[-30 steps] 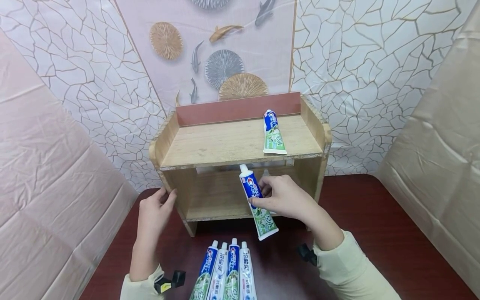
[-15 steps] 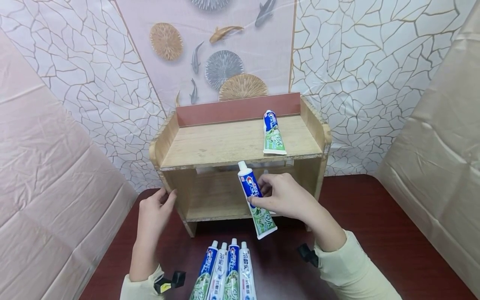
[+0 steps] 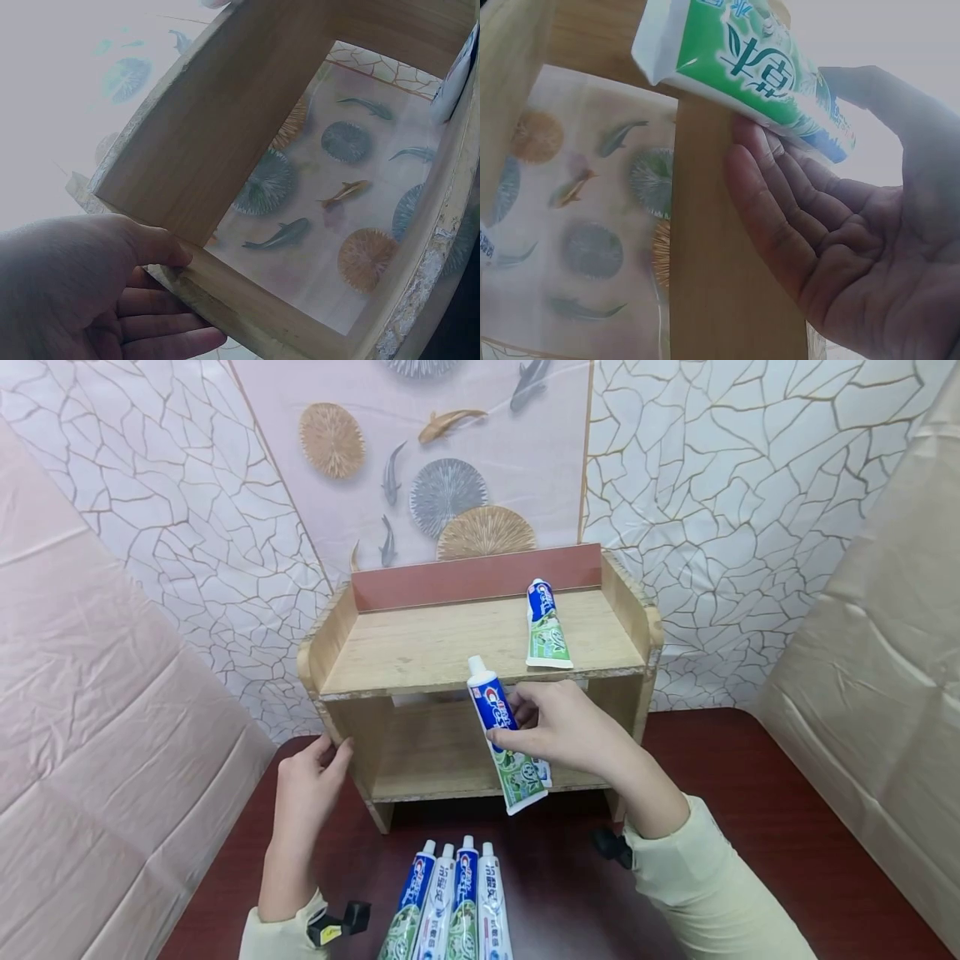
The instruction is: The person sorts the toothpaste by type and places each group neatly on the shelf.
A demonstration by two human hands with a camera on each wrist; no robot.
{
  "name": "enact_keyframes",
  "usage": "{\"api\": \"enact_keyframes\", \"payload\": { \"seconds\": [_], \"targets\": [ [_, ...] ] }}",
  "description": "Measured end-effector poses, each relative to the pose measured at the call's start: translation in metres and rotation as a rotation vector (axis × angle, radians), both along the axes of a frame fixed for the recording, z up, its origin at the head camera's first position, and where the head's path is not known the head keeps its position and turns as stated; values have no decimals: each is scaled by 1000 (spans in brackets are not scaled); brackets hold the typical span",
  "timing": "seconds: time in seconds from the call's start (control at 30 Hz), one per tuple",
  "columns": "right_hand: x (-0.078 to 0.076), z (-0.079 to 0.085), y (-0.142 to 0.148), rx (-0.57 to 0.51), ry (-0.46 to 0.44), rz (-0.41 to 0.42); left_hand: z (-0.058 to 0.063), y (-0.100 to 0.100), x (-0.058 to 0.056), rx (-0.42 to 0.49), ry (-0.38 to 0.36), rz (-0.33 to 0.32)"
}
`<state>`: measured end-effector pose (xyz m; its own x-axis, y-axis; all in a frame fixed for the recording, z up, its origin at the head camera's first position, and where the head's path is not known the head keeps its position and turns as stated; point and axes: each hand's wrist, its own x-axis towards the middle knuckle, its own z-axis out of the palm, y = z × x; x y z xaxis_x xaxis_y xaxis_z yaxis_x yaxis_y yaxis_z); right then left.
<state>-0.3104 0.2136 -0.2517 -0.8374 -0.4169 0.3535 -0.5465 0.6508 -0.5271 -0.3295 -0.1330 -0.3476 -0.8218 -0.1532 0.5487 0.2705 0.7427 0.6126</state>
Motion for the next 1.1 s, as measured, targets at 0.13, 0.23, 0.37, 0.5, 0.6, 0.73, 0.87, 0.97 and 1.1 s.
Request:
{"api": "enact_keyframes", "payload": {
  "seconds": [0.13, 0.23, 0.37, 0.5, 0.6, 0.73, 0.87, 0.97, 1.1],
  "targets": [
    [-4, 7, -3, -28, -2, 9, 1, 0, 0, 6, 3, 3],
    [-5, 12, -6, -43, -12, 13, 1, 0, 0, 4, -1, 11],
    [-7, 20, -8, -46, -13, 15, 1, 0, 0, -3, 3, 12],
    [-7, 27, -9, -28, -12, 9, 2, 0, 0, -3, 13, 9],
    [-6, 31, -9, -11, -21, 7, 2, 0, -1, -2, 13, 8],
    [-6, 35, -10, 2, -20, 0, 2, 0, -1, -4, 12, 9],
    [-5, 39, -10, 13, 3, -8, 1, 0, -1, -7, 14, 5],
    [-4, 44, -9, 26, 21, -17, 0, 0, -1, -2, 10, 1],
    [-5, 51, -9, 43, 44, -22, 0, 1, 0, 2, 2, -2]
  ]
}}
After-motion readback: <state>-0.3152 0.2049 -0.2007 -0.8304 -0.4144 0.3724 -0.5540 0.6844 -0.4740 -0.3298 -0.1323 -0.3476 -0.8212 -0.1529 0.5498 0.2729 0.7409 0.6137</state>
